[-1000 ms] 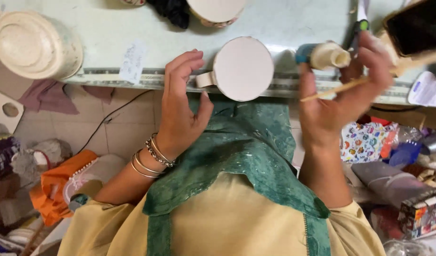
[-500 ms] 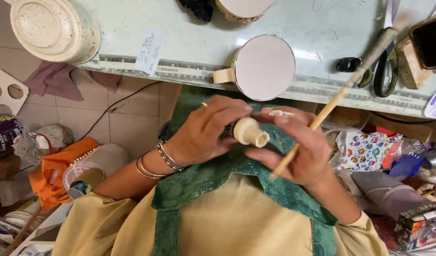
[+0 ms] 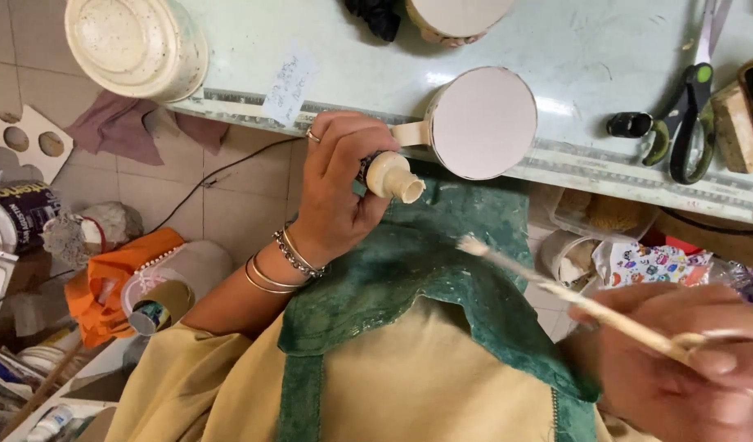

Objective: Painting and glazing a ceramic mug with decorative floral patterns using a paintbrush.

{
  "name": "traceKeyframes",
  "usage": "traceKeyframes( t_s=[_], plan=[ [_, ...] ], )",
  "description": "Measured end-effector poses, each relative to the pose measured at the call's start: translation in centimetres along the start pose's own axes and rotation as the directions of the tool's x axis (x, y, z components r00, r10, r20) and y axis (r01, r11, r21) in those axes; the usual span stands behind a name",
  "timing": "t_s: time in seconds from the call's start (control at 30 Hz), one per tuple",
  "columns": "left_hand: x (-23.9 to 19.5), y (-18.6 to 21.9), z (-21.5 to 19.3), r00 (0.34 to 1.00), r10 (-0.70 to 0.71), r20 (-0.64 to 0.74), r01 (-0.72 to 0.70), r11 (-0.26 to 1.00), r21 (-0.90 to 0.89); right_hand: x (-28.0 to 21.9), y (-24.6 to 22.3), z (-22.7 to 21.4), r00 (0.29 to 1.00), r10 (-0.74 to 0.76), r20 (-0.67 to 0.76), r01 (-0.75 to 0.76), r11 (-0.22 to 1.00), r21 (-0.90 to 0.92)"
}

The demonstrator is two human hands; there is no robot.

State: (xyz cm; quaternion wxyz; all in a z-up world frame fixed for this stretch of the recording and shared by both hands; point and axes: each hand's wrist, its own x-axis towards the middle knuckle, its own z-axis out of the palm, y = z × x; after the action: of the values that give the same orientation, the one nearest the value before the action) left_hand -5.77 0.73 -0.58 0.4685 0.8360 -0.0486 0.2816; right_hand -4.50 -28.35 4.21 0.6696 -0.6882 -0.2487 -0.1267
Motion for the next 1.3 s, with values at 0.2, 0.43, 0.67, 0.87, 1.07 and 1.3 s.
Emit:
traceKeyframes(
  t_s=[0.2,0.43,0.67,0.87,1.07,1.3],
  plan=[
    [0.1,0.4,0.1,0.999,-0.004,0.036,0.003,1.0,0.015,5.2,-2.8,3.0,0.835,-0.04,0.548,0.149,0.976,-0.156],
    [0.3,1.2,0.3,0.995,0.067,0.077,-0.069,0.997,0.033,5.5,-1.6,4.7,0.734,0.08,0.674,0.145,0.952,-0.271],
    [0.6,1.9,0.2,0.988,0.123,0.092,-0.131,0.988,0.079,6.0,-0.9,7.8,0.779,-0.074,0.623,0.25,0.947,-0.2],
    [0.7,2.0,0.3,0.989,0.124,0.084,-0.131,0.988,0.086,5.4,-1.2,8.0,0.841,0.045,0.539,0.115,0.959,-0.259],
    [0.6,2.0,0.2,0.988,0.123,0.089,-0.13,0.989,0.076,5.5,-1.1,8.2,0.84,0.006,0.543,0.135,0.966,-0.219],
    [0.4,0.0,0.3,0.998,0.035,0.059,-0.039,0.997,0.072,4.4,-1.2,4.0,0.899,-0.009,0.438,0.071,0.99,-0.125]
  ],
)
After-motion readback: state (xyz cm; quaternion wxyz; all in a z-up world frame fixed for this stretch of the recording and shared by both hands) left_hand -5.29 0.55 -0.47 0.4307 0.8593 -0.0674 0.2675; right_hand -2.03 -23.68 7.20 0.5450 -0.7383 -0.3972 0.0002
